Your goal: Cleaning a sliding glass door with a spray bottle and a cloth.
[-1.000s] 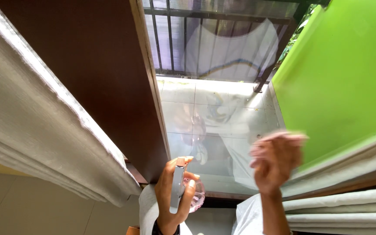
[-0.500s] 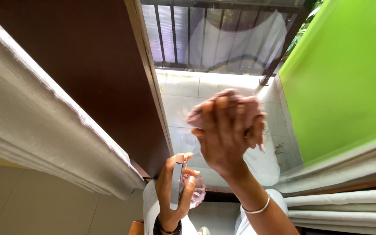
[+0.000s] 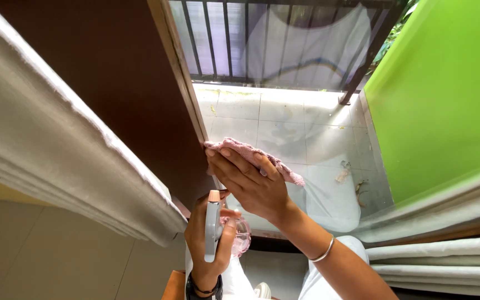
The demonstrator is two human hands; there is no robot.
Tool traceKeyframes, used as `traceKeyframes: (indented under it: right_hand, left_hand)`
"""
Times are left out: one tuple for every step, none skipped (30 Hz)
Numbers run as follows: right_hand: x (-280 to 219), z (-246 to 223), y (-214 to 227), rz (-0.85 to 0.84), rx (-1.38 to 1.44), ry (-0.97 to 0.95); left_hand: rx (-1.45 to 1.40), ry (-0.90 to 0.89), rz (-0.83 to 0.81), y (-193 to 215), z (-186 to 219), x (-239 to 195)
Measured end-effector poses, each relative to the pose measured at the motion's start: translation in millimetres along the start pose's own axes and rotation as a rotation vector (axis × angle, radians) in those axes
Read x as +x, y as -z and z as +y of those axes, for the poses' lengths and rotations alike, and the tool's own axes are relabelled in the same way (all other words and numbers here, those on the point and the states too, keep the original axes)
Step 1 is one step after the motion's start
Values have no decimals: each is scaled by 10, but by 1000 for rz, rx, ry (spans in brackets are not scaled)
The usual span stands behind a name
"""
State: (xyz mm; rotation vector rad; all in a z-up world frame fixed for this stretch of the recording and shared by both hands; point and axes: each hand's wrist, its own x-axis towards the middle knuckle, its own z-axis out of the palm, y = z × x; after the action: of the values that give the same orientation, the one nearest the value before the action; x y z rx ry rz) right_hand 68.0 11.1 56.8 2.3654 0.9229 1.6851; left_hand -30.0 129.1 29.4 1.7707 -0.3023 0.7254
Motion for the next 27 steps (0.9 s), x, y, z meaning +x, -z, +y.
traceKeyframes:
  right_hand:
    - [-51,0,6,1,23,17]
    - [-102,-2,12,2,46,35]
    - [-170,34,46,0,46,31]
    - [-237,71,80,-67,129,86]
    - [-299,115,109,-132,209,141]
    - [-344,168,140,-134,206,136]
    - [-388,228,169,-150,205,181]
    - [-431,289,198,-165,204,226]
    - [-602,360,159,-168,195,220]
    - [-773,431,122,-176,137,250]
    - [-940,508,85,-182,78,281]
    - [-1049,620,82,-184,69,276]
    - [-1160,730,77,-223,311,116]
    - [-1271,836,70,-254,551,-48]
    - [-1054,956,225,-257,543,-51]
    - [-837,1073,377,-133,332,-119]
    - [-622,1184,532,-9,122,-182]
    - [-719,1347,516,-13,115,-183]
    - [-816,1504,501,-42,-36,-331]
    - [-914,1662,486,-70,-190,-476]
    - [-777,1674,501,-72,-197,-478]
    - [-638,1687,514,-21,-230,-579]
    - [-494,1706,519,31,-264,-676]
    - [-165,1556,536,32,-269,-674]
    - [168,1408,551,-533,-639,-849]
    - [500,1259,565,-1149,-1006,-928]
    - [203,1163,374,-1148,-1009,-929]
  left_hand:
    - [-22,17,-1,2,-3,-30]
    - [-44,34,-3,4,-7,-61]
    - [-43,36,-6,10,12,-66]
    - [-14,32,-18,15,33,-70]
    - [14,26,-31,17,49,-61]
    - [13,25,-36,15,58,-82]
    - [-5,33,-34,9,62,-93]
    - [-23,41,-33,3,66,-101]
    - [-28,37,-42,-9,61,-120]
    - [-45,49,-49,-21,56,-138]
    - [-61,60,-56,-35,53,-151]
    - [-67,55,-64,-60,44,-162]
    - [-116,64,-65,-83,30,-176]
    - [-166,73,-67,-105,12,-189]
    - [-173,71,-72,-130,-11,-200]
    - [-189,66,-92,-156,-36,-211]
    - [-204,63,-113,-179,-58,-228]
    - [-210,63,-117,-204,-67,-232]
    - [-223,52,-126,-221,-76,-234]
    - [-237,40,-134,-238,-84,-236]
    - [-241,39,-139,-247,-101,-247]
    - [-250,43,-148,-255,-119,-258]
    - [-259,46,-154,-270,-141,-266]
    - [-264,44,-156,-283,-157,-274]
    - [-267,42,-156,-294,-168,-279]
    - [-270,39,-156,-307,-177,-284]
    - [-273,38,-157,-310,-194,-292]
